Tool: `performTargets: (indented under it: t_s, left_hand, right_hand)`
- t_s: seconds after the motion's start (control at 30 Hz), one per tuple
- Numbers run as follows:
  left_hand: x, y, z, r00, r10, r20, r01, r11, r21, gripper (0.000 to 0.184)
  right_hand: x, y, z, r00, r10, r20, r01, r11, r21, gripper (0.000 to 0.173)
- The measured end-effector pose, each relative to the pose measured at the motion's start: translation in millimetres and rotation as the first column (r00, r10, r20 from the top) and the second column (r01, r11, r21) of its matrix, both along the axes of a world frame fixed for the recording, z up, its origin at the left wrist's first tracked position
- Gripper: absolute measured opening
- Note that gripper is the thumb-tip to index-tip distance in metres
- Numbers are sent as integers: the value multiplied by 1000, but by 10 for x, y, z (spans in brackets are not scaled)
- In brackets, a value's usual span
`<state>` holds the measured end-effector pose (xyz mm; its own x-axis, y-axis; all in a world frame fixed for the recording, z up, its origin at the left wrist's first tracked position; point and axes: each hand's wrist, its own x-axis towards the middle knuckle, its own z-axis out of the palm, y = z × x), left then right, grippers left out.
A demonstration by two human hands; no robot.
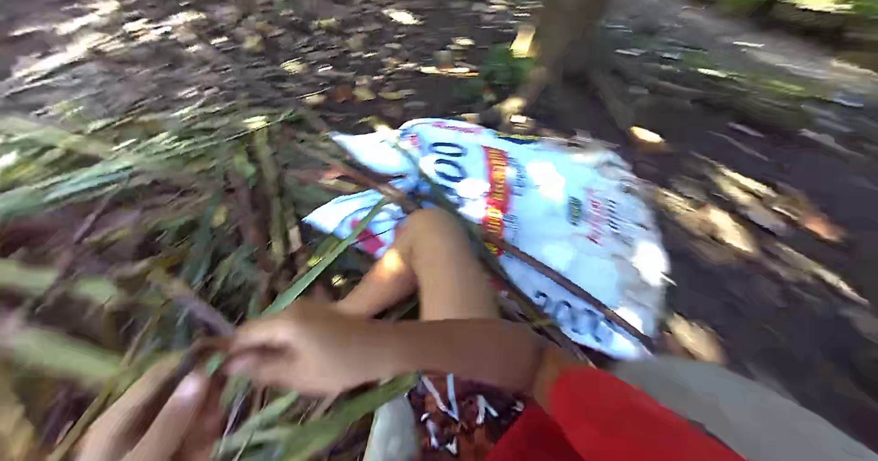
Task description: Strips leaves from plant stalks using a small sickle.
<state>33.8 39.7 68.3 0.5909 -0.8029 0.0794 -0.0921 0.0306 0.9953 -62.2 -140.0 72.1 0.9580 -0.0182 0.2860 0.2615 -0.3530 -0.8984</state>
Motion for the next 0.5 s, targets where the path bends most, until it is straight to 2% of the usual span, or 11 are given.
performTargets:
  t_s: [0.07,0.13,0.2,0.37,0.5]
  left_hand:
    - [-78,-38,-3,979,203,-26,-204,979,-2,22]
    - [-57,-6,-22,952,295,-76,-297,955,-10,24]
    - [-46,27,6,942,317,-115,-316,948,24,26]
    - [-67,103,79,925,339,-171,-330,941,76,22]
    - [-43,277,108,886,435,-163,-434,900,39,21]
  right_hand:
    - [77,-16,-85,1000,-12,-17,11,998,-54,25]
    - [153,8,-181,999,-48,-5,47,994,-104,25]
    - [191,60,-242,997,-70,14,71,991,-113,26]
    - [130,142,-358,993,-105,47,105,994,10,25]
    - [11,140,-454,987,-140,82,143,989,-33,26]
